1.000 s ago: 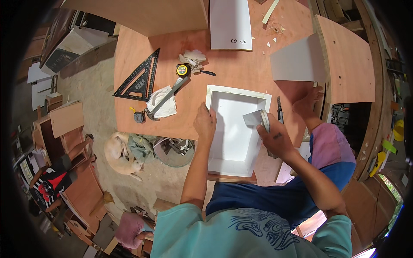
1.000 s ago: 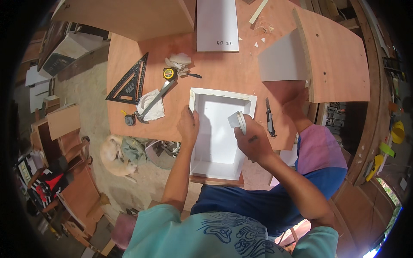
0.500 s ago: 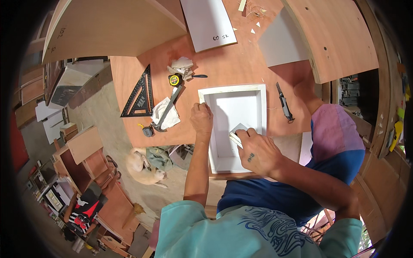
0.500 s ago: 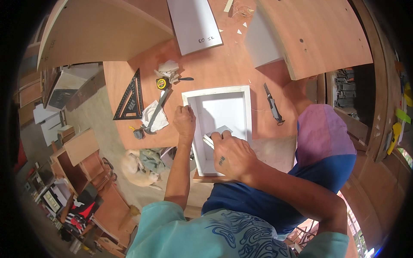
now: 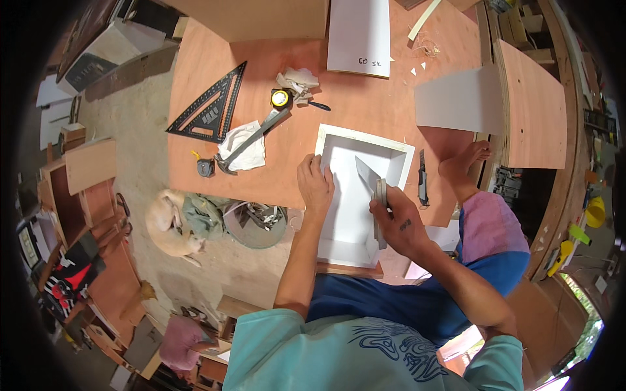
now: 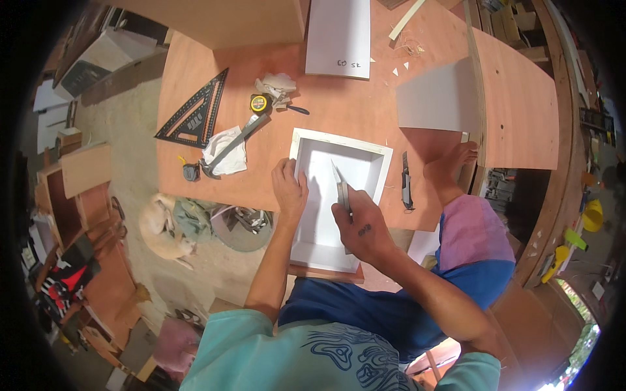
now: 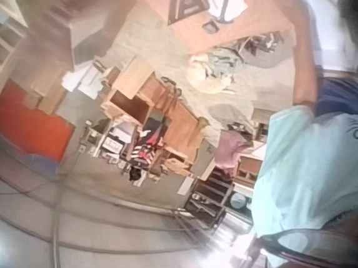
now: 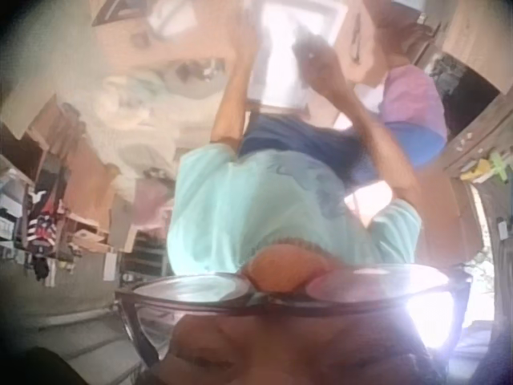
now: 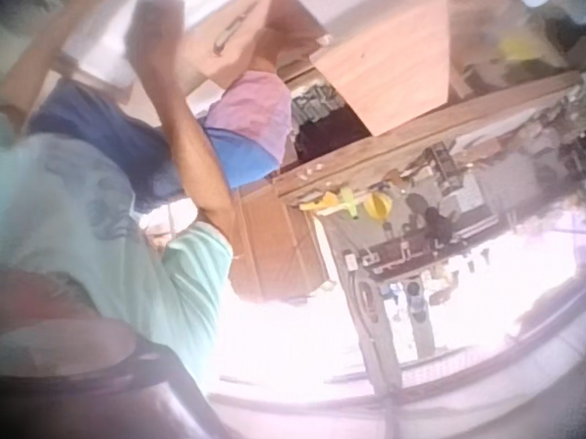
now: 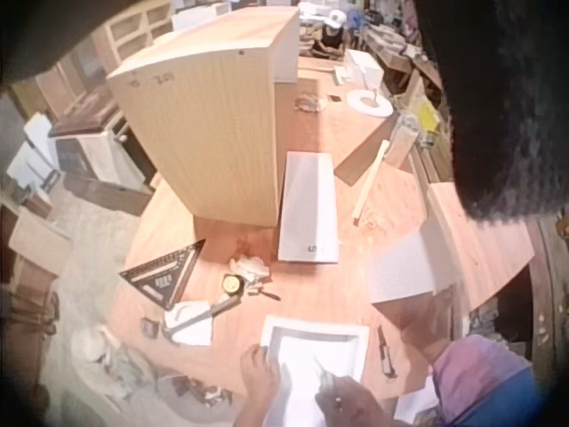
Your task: The person assembles a white wooden drawer by attaching thin wooden strips to its edges. They use a hammer to tap the strips into place and a hand saw to trim excess material. The drawer is rotated and repositioned repeatedly to access different sides.
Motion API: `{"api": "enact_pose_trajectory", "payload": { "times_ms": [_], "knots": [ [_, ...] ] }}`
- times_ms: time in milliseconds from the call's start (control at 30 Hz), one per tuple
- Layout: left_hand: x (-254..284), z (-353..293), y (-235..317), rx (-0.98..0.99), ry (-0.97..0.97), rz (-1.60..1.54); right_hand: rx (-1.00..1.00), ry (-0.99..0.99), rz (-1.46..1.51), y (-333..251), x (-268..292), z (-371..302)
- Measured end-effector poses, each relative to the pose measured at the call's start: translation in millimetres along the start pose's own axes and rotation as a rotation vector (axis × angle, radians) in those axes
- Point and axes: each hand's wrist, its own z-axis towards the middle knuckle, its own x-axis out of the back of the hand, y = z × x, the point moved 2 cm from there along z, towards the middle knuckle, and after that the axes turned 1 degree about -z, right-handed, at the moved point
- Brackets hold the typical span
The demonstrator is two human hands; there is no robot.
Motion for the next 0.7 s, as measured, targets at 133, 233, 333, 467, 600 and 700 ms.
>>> {"api": "enact_pose_trajectory", "payload": {
  "times_ms": [133,233,333,467,600,700],
  "knots": [
    [-4,37,2,-0.044,-0.015,0.169,0.089,0.026,-0.075,-18,1,5],
    [-13,48,-9,-0.13,-0.122,0.246,0.177,0.066,-0.15,-29,-5,7],
    [-17,45,-16,-0.084,-0.114,0.176,0.177,0.022,-0.088,-25,-2,10],
    [1,14,-32,0.27,0.013,0.077,0.049,0.129,-0.361,-21,20,16],
    [19,-11,-17,0.064,0.024,0.077,0.185,0.088,-0.595,-7,50,18],
    [23,12,12,-0.023,-0.115,-0.251,0.263,0.065,-0.65,2,61,19]
  ]
}}
